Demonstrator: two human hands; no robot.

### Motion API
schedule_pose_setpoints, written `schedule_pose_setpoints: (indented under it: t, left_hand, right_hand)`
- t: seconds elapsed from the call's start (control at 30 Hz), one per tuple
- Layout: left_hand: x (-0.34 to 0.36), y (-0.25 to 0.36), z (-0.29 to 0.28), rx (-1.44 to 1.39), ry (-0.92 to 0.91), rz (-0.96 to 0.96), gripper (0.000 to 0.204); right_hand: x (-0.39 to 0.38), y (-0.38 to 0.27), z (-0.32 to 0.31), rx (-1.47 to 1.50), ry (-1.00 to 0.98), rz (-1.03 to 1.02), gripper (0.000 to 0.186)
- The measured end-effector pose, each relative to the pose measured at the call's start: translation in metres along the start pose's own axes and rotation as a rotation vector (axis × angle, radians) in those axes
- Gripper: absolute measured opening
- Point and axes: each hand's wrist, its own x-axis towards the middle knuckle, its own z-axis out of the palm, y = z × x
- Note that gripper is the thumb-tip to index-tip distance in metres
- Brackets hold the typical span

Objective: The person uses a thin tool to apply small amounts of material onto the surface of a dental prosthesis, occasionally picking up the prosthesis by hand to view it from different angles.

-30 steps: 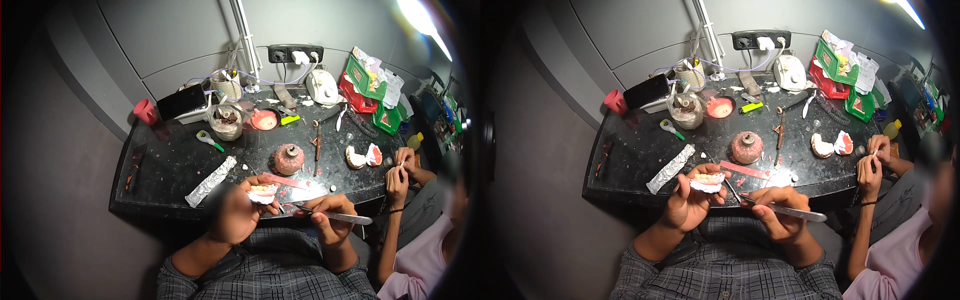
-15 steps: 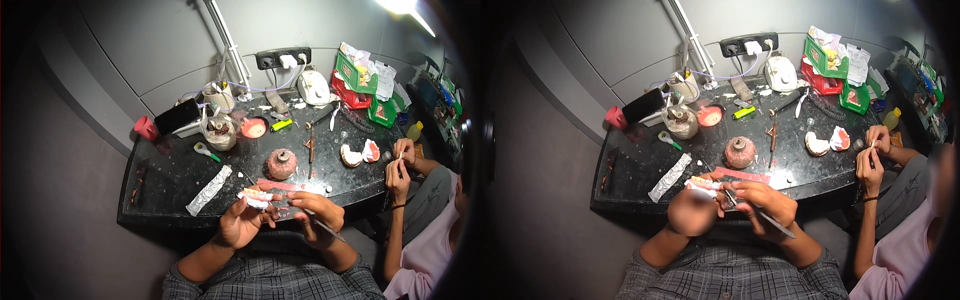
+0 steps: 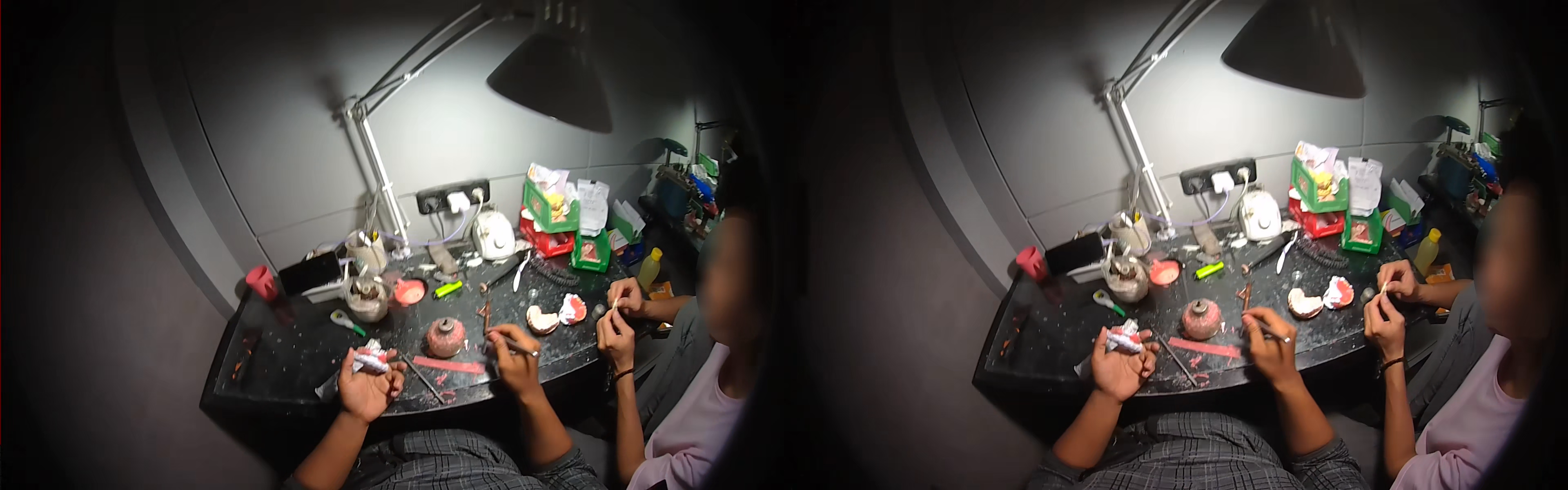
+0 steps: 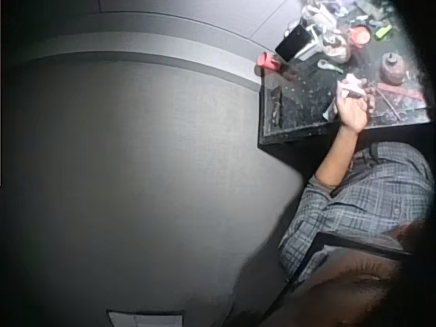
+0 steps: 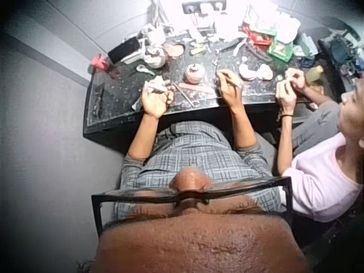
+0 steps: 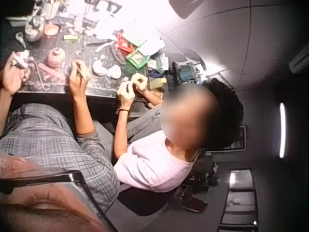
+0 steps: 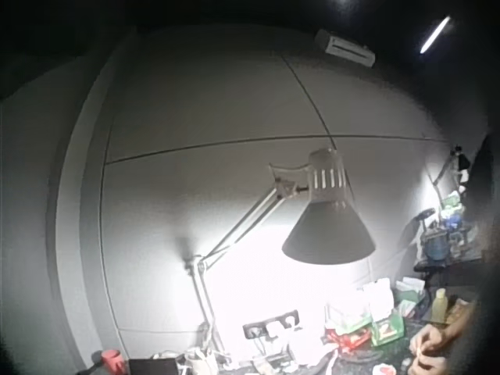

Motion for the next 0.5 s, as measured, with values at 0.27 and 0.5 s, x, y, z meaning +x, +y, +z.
schedule_pose_setpoints:
  t: [0.27,0.5]
  left_hand:
    - [0.0,0.002,-0.008,0.012,0.124,-0.053,0.094]
    - [-0.002,0.003,-0.011,-0.023,0.165,-0.035,0.093]
  right_hand:
    - [-0.001,0.0,0.0,-0.001,-0.045,0.001,0.012]
    - [0.0,0.001,0.001,-0.059,-0.062,-0.049,0.013]
